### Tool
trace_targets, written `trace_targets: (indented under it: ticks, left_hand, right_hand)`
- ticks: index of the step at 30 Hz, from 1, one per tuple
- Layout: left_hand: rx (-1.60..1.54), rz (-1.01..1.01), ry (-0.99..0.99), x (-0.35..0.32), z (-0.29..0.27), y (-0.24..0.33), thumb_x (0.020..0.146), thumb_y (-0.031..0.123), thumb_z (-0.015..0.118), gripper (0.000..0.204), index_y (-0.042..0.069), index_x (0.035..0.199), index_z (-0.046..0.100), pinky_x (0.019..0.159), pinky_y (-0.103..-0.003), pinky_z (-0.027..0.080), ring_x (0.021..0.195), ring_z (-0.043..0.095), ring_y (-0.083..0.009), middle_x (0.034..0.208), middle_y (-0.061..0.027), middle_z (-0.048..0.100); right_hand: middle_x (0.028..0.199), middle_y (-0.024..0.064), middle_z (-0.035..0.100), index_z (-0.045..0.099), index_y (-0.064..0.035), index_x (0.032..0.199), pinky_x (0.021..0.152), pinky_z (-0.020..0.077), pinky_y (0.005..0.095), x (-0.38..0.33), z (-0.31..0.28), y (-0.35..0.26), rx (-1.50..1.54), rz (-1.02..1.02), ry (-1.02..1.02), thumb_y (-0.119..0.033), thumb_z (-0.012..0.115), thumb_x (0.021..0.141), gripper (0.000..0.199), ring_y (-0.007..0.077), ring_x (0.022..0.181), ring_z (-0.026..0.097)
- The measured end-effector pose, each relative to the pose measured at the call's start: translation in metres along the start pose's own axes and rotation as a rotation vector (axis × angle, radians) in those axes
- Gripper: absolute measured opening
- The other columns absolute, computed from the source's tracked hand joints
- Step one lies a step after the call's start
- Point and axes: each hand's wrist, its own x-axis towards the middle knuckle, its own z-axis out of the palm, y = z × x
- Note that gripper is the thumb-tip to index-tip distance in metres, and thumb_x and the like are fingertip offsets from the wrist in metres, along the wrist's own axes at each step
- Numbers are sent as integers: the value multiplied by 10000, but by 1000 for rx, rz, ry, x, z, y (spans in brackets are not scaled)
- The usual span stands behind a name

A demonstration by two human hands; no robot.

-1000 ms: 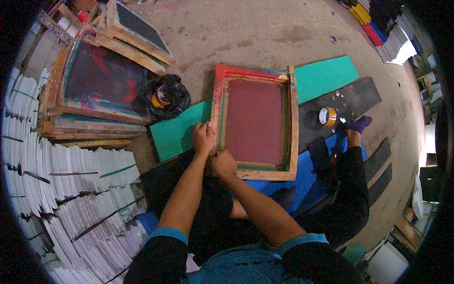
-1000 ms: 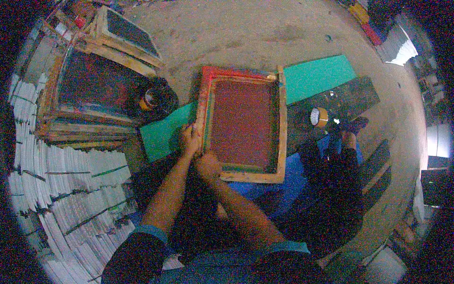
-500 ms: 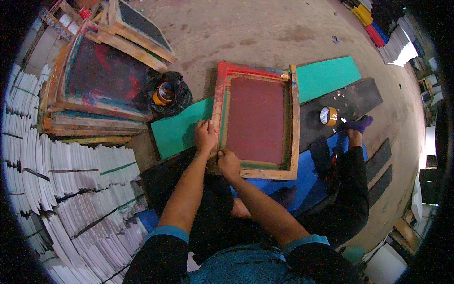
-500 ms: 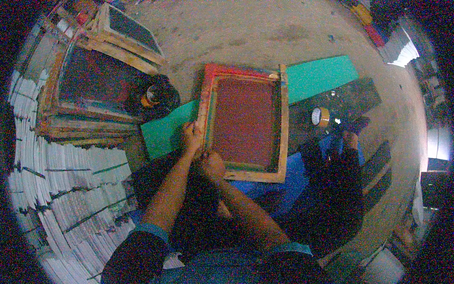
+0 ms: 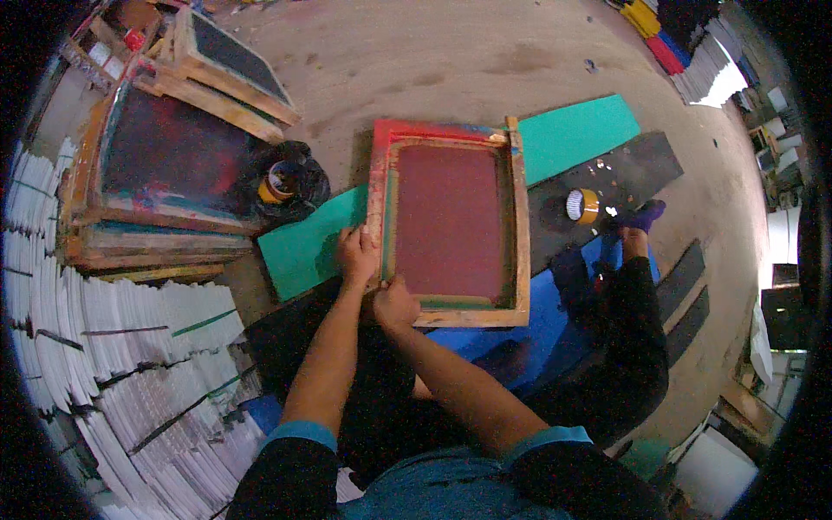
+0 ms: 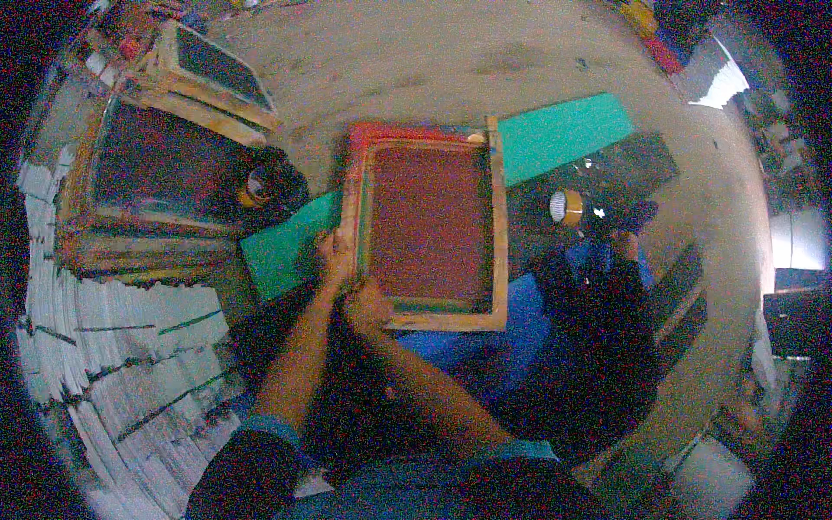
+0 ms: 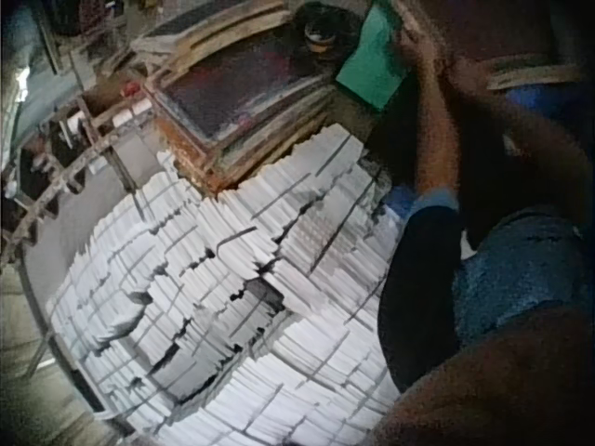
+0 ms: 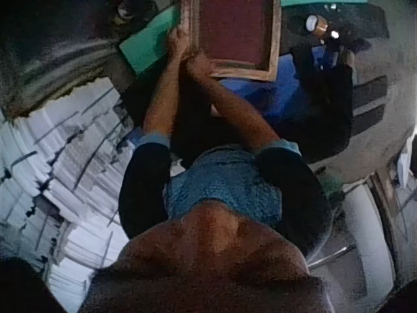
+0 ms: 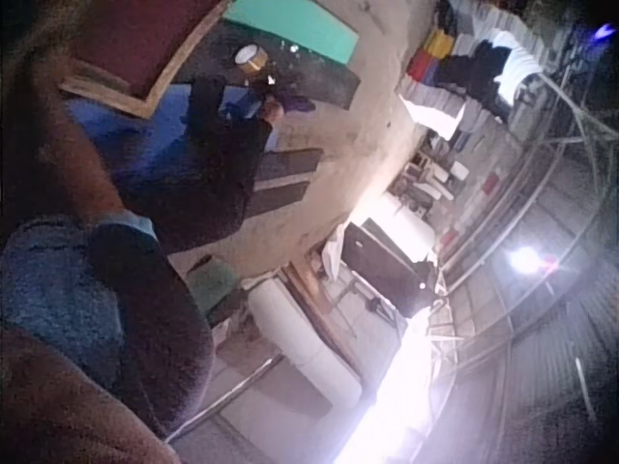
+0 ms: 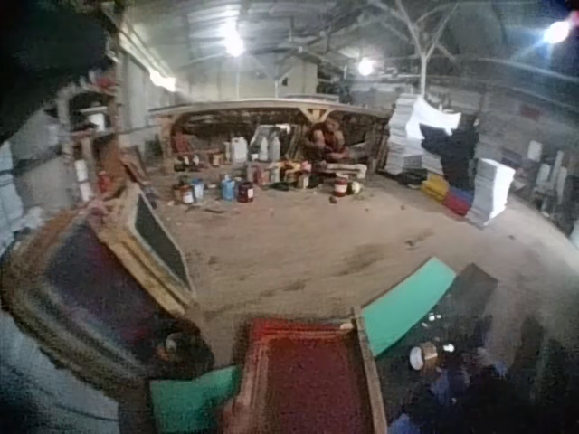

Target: The person sits on the floor and applies yellow tape to the edges of a wooden screen printing frame. They wipe the frame with a cloth, then repeatedly measure, cut, and press tape along each side of the frame.

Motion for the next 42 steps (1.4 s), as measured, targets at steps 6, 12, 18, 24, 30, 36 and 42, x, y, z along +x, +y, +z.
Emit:
trace_targets:
  ticks: [6,12,18,24,30,36,42]
  left_hand:
    - [62,3,68,1,5,-14,1009,292,518,321,27,1013,700,796,-495,479,941,579,-392,1004,-177,600]
    - [77,-41,14,2,-1,-18,1011,305,518,329,33,986,702,785,-494,482,909,591,-388,990,-159,609]
    - [46,-37,21,2,7,-42,1003,297,528,317,29,992,698,781,-493,484,909,591,-395,998,-171,611]
    - [26,-50,21,1,2,-11,1006,288,518,323,21,1040,697,803,-479,496,947,599,-404,1033,-193,621]
    - [-75,-67,41,2,-22,2,997,306,554,337,7,1030,705,817,-464,501,933,629,-369,1012,-204,635]
    - [-395,-347,-169,2,-77,66,952,273,677,301,-9,1041,727,795,-348,507,856,663,-204,945,-114,720]
    - [-579,-409,-223,-10,-154,53,942,239,707,283,-12,1068,743,733,-301,515,769,631,-141,880,-39,722]
  right_hand:
    - [1069,234,705,569,-50,1180,925,450,552,-1,1,-11,-49,20,-32,-336,522,954,367,440,1026,672]
    - [1082,234,705,584,-34,1155,944,441,548,-6,-6,-28,-87,97,-55,-346,529,953,376,436,1033,674]
    - [1036,242,709,598,-19,1101,848,497,561,-4,-3,-28,-121,40,-37,-349,559,917,380,435,988,689]
    - [932,237,702,587,7,1034,777,511,535,9,13,-3,129,-127,59,-306,568,930,331,417,890,694]
    - [770,161,607,595,3,972,687,500,458,33,-19,11,627,-201,10,-303,526,993,314,275,693,620]
    - [932,274,653,618,32,1052,737,483,507,38,-2,15,393,-477,230,-310,449,1028,382,439,836,650]
    - [989,302,655,623,44,1061,792,492,489,3,0,-75,409,-470,-11,-222,541,985,289,465,941,650]
